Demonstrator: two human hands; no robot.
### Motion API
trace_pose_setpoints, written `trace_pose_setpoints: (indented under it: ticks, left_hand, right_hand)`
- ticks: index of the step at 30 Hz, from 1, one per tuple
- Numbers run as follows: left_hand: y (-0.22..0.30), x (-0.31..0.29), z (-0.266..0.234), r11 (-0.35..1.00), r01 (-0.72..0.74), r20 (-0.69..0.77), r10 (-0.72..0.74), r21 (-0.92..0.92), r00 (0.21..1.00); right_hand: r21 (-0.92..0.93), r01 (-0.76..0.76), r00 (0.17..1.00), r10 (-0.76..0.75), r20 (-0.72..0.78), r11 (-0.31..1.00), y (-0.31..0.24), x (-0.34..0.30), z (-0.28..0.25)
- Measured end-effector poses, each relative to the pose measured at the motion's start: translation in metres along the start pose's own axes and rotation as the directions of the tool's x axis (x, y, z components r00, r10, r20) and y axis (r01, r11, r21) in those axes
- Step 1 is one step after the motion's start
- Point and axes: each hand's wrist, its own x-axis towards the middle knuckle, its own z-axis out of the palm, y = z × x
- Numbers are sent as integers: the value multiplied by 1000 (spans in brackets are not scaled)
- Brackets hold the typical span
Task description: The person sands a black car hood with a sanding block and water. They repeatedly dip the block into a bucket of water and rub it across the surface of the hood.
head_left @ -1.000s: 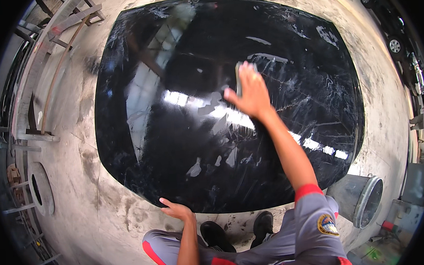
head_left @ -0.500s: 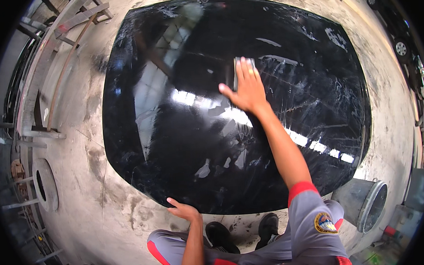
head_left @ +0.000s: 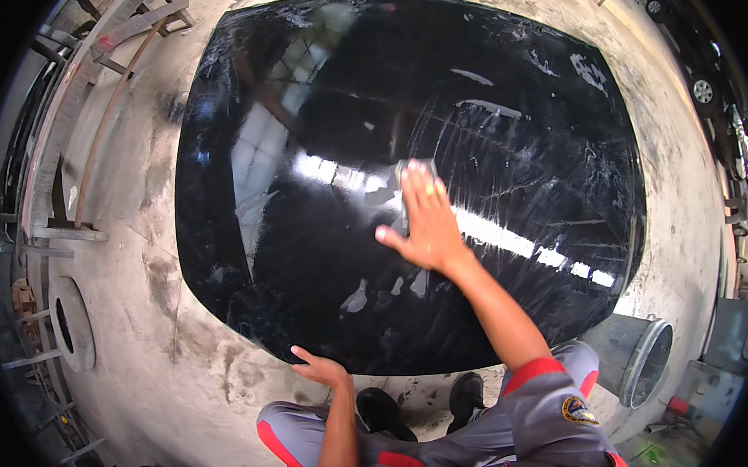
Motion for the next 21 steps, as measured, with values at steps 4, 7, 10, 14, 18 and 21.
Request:
trace_pose_setpoints:
  ticks: [4, 7, 10, 14, 18, 21]
  left_hand:
    - [15, -10, 5, 995, 25, 130, -13, -95, 991]
    - [21, -25, 13, 999, 31, 116, -32, 4, 993]
    - [6, 1, 3, 1000, 3, 31, -2, -30, 1000]
    - [21, -10, 0, 993, 40, 91, -30, -107, 995]
    - [16, -17, 14, 1000, 24, 96, -23, -17, 995]
    - [18, -9, 4, 1000, 21, 77, -20, -6, 997]
  right_hand:
    - [-85, 59, 991, -69, -115, 995, 41, 42, -13]
    - [-67, -108, 986, 98, -138, 992, 85, 108, -21]
    - [-19, -31, 992, 29, -126, 999, 26, 54, 7]
    - [-42, 45, 998, -43, 41, 998, 22, 13, -6]
    - [-96, -112, 982, 95, -164, 989, 89, 106, -18]
    - [-46, -67, 992, 61, -112, 997, 43, 64, 3]
